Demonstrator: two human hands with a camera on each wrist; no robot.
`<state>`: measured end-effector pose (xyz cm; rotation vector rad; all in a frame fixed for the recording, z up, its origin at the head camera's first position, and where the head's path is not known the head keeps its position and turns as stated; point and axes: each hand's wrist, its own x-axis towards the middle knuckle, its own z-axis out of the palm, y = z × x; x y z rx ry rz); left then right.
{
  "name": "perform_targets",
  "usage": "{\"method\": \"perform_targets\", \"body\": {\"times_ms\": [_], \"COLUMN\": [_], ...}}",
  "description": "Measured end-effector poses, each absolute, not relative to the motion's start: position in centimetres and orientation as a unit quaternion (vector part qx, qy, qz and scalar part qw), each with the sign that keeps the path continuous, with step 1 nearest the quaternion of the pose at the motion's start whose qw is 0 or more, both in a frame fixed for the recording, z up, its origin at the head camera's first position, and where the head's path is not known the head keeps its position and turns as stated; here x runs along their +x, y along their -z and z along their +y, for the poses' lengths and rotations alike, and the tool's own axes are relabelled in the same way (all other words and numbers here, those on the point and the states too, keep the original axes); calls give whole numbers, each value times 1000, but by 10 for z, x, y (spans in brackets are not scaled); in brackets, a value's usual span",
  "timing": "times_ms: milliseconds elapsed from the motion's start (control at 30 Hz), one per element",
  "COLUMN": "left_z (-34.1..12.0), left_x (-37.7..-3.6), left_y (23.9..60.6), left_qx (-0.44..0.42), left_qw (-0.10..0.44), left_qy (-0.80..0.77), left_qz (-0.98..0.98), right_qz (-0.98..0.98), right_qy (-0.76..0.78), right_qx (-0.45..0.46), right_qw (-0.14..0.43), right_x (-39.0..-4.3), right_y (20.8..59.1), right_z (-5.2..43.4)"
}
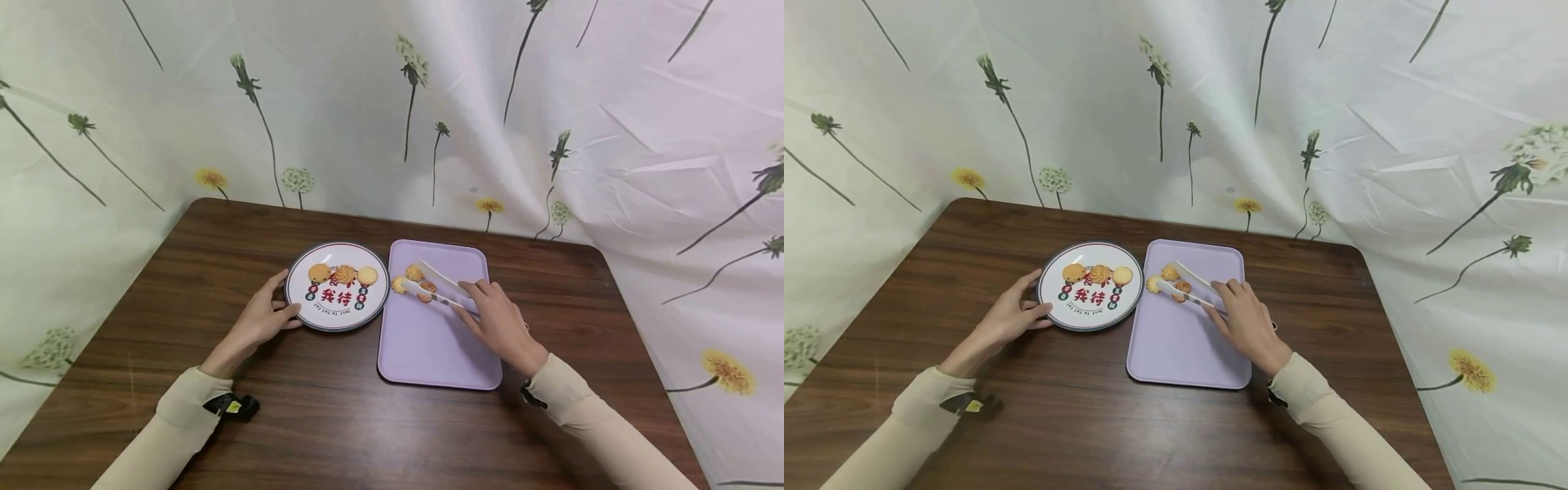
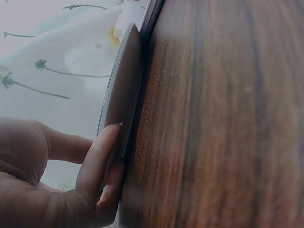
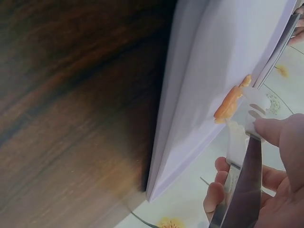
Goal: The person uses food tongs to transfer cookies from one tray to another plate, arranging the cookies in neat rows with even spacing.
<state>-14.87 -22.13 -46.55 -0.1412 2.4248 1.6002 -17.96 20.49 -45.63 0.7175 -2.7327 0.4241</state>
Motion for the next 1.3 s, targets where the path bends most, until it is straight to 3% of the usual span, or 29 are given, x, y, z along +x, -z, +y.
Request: {"method": "perform_targets", "body": {"times_ms": [1300], "left_z": [-221], "left_x": [-148], "left_y": [464], "left_qx": [-42], "left_qw": [117], "left_qy": [-548], "left_qz": [827], "right_qz": [-959], "right_qy": [-136], "right_qx": [219], "right_qw": [123], "right_x": [-174], "right_y": [461], "right_z": [228]}}
